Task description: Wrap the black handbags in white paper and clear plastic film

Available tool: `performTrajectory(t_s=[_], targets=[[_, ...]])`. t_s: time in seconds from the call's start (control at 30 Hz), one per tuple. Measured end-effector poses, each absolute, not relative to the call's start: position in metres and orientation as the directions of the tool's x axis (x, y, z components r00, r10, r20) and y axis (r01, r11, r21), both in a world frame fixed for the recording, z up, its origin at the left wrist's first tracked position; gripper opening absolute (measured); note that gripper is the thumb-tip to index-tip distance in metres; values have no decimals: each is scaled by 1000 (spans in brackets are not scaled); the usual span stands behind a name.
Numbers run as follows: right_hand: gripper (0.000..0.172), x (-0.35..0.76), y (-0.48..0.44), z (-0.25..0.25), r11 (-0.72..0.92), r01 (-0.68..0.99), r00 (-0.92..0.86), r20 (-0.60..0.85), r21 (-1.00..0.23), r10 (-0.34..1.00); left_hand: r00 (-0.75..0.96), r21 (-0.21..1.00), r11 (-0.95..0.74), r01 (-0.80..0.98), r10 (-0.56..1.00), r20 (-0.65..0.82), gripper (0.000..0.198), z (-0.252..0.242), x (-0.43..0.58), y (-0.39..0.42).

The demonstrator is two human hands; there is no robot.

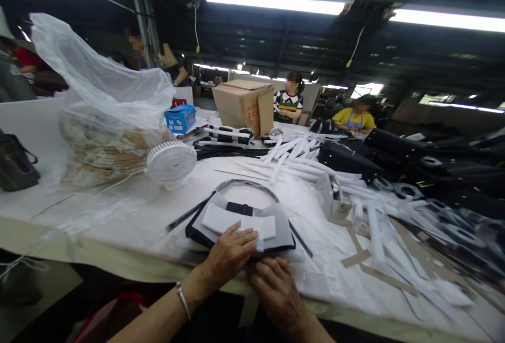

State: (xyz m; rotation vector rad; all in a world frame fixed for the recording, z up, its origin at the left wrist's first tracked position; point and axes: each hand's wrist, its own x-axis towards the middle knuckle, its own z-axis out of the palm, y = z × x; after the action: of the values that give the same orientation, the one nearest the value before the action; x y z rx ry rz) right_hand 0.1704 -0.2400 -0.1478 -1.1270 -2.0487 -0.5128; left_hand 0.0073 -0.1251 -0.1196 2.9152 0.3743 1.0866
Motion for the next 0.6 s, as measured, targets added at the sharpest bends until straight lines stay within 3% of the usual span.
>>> performTrajectory(t_s=[0.1, 0.27, 0.47, 0.6], targets=[[31, 169, -244, -140, 573, 819, -345, 772, -31, 534, 707, 93, -973, 210, 216, 673, 23, -120, 8, -126], [29, 172, -248, -114, 595, 803, -387, 783, 26, 488, 726, 90, -973, 213, 220, 651, 21, -121, 7, -127], [26, 179, -233, -89, 617, 787, -432, 710, -4, 556, 708, 57, -977, 205, 188, 681, 22, -126, 9, -124], [20, 179, -228, -82, 554, 830, -414, 597, -61, 687, 733, 87, -973, 215, 219, 644, 20, -130, 9, -123]])
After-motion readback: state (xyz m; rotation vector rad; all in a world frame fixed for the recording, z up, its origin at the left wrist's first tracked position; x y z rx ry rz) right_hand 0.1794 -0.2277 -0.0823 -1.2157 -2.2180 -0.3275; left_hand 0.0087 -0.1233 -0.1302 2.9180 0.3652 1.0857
